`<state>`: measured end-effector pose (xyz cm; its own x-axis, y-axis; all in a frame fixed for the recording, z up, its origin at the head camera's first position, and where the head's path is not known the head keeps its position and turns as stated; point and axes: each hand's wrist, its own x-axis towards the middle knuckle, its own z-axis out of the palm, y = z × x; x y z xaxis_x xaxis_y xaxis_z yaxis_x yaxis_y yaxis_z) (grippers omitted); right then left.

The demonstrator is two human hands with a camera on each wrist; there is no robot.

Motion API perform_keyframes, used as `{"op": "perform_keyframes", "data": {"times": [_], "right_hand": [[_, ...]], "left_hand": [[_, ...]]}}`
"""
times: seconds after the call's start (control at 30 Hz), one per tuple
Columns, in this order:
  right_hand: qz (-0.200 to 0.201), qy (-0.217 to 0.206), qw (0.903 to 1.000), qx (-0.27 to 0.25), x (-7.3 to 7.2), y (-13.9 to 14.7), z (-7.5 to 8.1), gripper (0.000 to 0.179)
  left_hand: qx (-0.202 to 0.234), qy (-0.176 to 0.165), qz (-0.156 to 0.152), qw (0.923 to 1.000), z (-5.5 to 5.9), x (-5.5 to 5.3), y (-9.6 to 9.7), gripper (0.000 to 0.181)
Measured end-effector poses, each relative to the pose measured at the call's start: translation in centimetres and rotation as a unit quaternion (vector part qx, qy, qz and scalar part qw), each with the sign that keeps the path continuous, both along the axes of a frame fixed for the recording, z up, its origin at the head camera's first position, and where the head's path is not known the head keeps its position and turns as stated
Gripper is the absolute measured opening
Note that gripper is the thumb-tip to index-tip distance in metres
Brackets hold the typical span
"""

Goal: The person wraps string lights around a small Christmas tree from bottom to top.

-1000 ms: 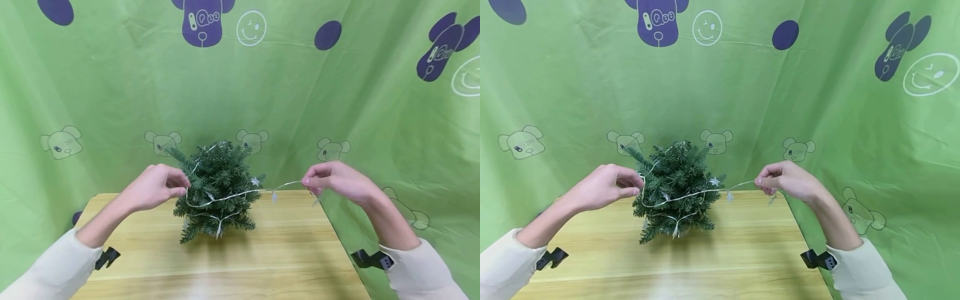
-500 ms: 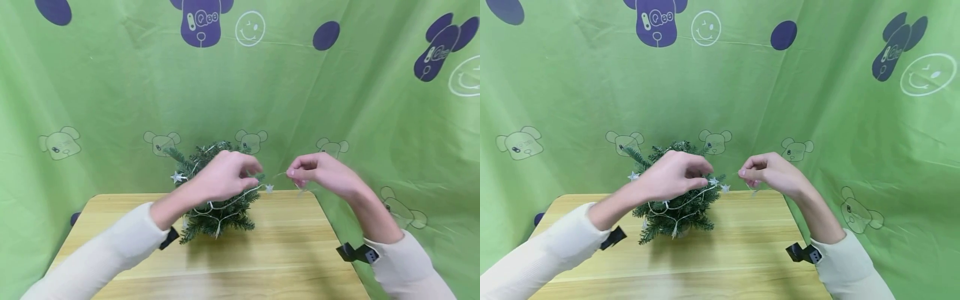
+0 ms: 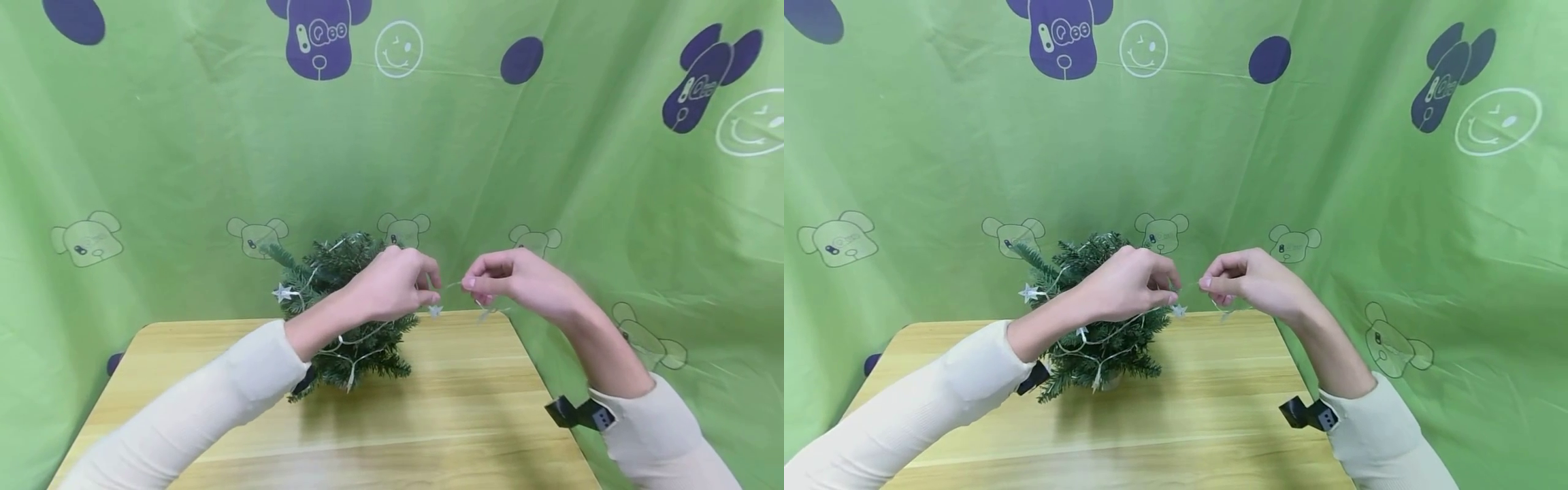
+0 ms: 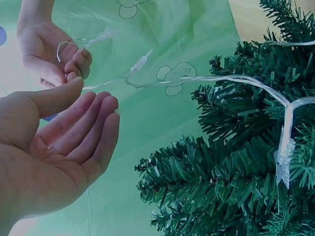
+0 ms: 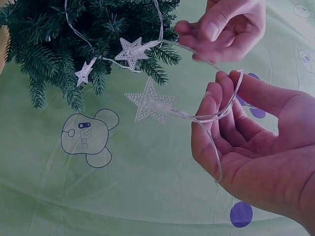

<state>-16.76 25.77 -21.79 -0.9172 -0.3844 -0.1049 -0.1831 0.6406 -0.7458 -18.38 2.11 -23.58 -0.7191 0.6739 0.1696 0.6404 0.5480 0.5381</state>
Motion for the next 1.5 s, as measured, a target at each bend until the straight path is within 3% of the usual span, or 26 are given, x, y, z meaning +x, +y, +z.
{"op": "perform_keyframes", "data": {"times": [0.2,0.7,0.93,1.17,1.5], "right_hand": [[0.009,0.003,1.0,-0.001,0.0,-0.2,0.1,0.022],[0.055,-0.028,0.998,0.01,0.1,0.9,-0.1,0.018],[0.077,-0.021,0.9967,0.013,0.0,1.6,0.2,0.016],[0.075,-0.024,0.9965,0.026,0.2,2.1,0.3,0.016],[0.083,-0.031,0.9957,0.025,0.6,2.6,0.3,0.017]], "left_hand": [[-0.004,0.003,-0.006,1.0,0.0,-0.2,0.2,0.005],[-0.008,0.003,0.017,0.9998,1.7,-0.9,-1.5,0.007],[0.006,0.021,-0.006,0.9997,2.7,0.1,-1.6,0.01],[0.036,-0.035,-0.043,0.9978,3.5,1.7,-1.0,0.006],[0.054,-0.061,-0.057,0.995,4.6,3.0,-0.2,0.007]]}}
